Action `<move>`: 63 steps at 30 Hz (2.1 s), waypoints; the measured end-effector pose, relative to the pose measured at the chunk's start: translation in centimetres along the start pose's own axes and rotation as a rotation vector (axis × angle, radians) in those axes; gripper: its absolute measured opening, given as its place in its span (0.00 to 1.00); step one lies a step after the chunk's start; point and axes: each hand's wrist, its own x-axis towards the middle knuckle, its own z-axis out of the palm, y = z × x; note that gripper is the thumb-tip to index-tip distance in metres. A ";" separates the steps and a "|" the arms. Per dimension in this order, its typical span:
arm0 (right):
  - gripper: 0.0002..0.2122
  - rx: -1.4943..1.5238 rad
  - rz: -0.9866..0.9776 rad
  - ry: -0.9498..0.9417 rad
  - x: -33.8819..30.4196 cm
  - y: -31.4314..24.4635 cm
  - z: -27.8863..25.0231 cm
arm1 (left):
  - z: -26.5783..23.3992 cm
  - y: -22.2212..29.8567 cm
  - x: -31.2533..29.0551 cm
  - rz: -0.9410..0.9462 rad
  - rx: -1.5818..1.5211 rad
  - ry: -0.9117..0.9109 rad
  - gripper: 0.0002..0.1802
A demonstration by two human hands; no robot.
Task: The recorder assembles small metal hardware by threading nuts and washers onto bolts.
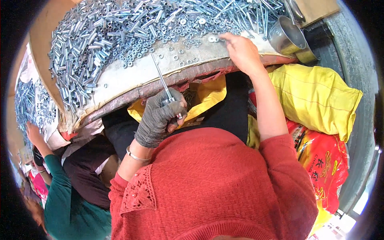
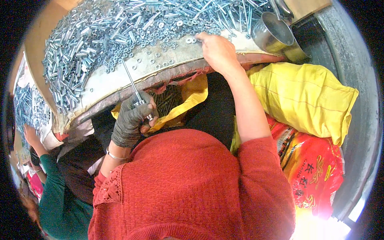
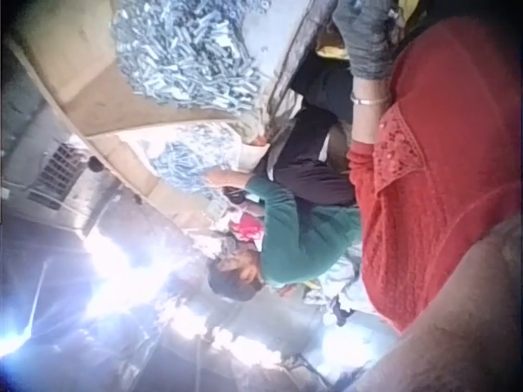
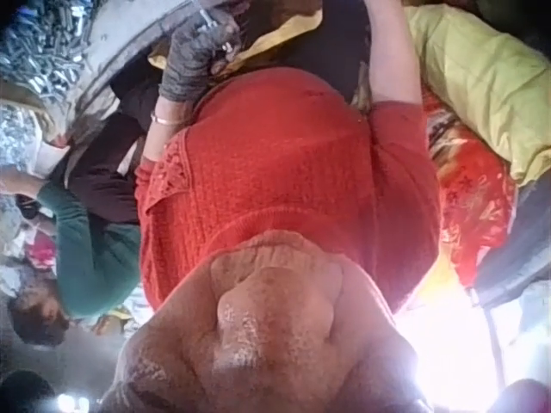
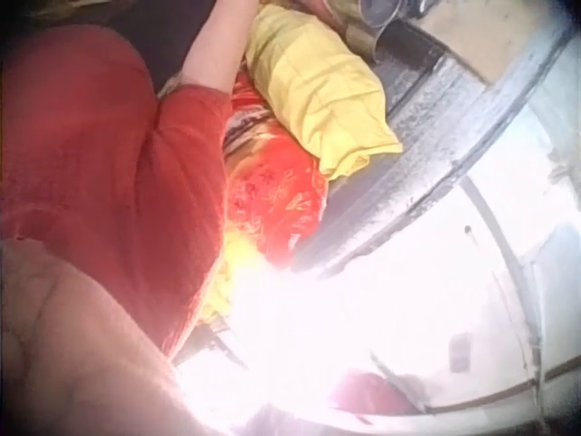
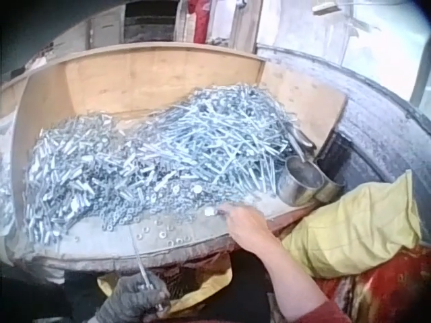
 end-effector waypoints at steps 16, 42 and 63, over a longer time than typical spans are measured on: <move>0.06 0.176 -0.223 -0.049 -1.4 -6.6 1.5 | -0.9 -1.0 -0.4 -0.066 0.034 0.019 0.11; 0.08 0.070 -0.205 -0.048 1.0 -6.2 0.6 | -5.3 -0.5 -0.9 0.289 1.294 0.379 0.12; 0.11 1.730 0.012 -0.933 -3.3 -8.5 -0.3 | -4.7 -1.5 -1.1 0.605 1.456 0.268 0.08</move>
